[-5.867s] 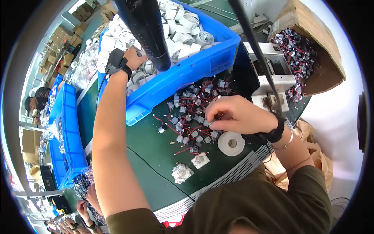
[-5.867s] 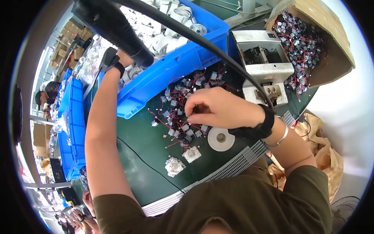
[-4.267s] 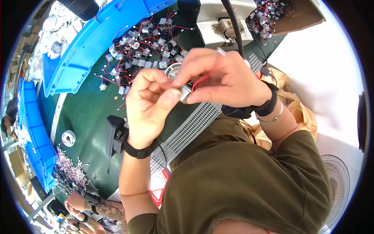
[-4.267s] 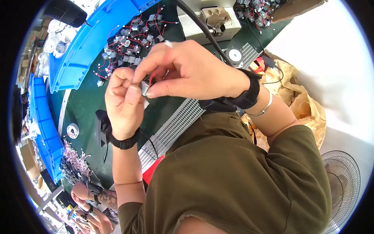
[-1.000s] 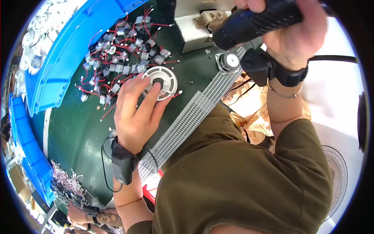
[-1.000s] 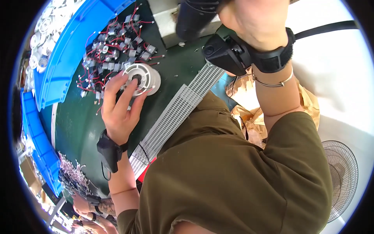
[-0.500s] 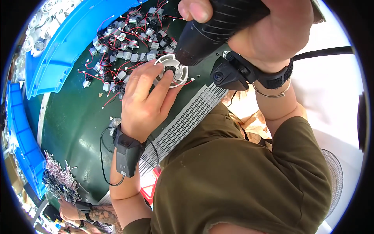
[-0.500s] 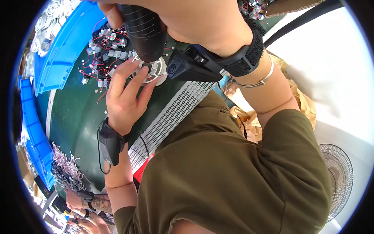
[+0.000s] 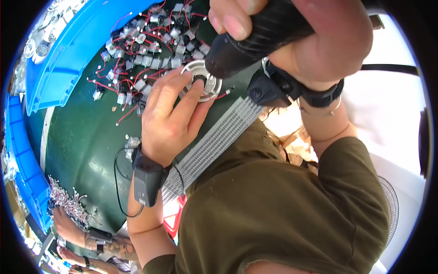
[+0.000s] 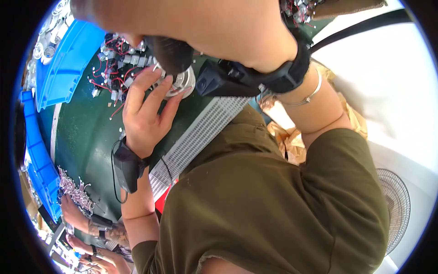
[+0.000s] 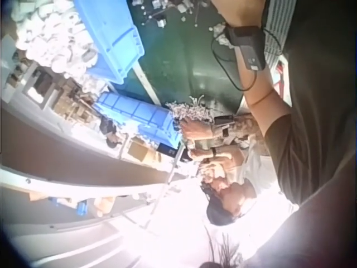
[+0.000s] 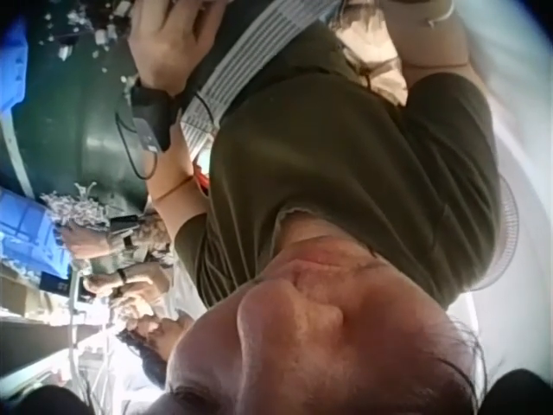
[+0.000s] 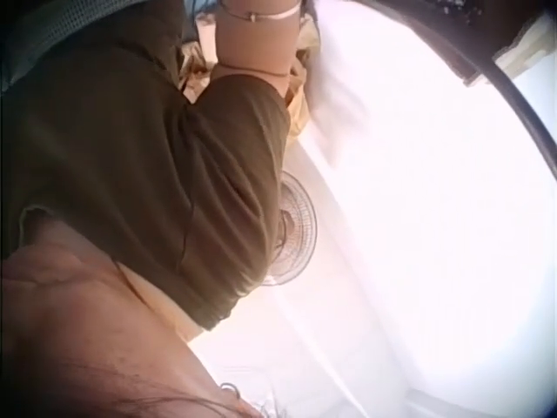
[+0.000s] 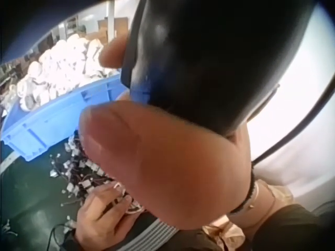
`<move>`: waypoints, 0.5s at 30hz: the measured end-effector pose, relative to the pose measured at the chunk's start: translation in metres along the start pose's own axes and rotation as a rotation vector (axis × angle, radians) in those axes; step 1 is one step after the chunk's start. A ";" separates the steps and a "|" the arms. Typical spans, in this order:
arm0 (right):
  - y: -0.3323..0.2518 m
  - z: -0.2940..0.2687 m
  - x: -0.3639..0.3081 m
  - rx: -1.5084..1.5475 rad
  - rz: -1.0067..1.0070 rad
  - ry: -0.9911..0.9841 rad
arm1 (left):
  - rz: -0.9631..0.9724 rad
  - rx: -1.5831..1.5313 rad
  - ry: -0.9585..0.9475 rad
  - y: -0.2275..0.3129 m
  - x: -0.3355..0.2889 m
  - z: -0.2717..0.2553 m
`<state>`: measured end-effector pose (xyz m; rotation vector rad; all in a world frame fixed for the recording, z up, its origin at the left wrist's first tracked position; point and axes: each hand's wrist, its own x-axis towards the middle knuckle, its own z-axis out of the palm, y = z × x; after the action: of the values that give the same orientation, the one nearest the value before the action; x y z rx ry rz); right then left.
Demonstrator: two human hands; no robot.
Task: The recorder is assembling small electronic components at a factory workbench, using an electric screwdriver to join plastic parts taken from storage bins.
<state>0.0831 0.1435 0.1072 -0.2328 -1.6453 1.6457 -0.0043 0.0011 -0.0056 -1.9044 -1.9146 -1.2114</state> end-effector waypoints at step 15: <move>0.022 -0.015 0.029 0.064 -0.588 -0.403 | -0.112 -0.092 0.074 0.005 0.003 0.002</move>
<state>0.0643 0.1766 0.0962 0.6002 -1.7225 1.3305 0.0003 0.0040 -0.0026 -1.7893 -1.9824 -1.4044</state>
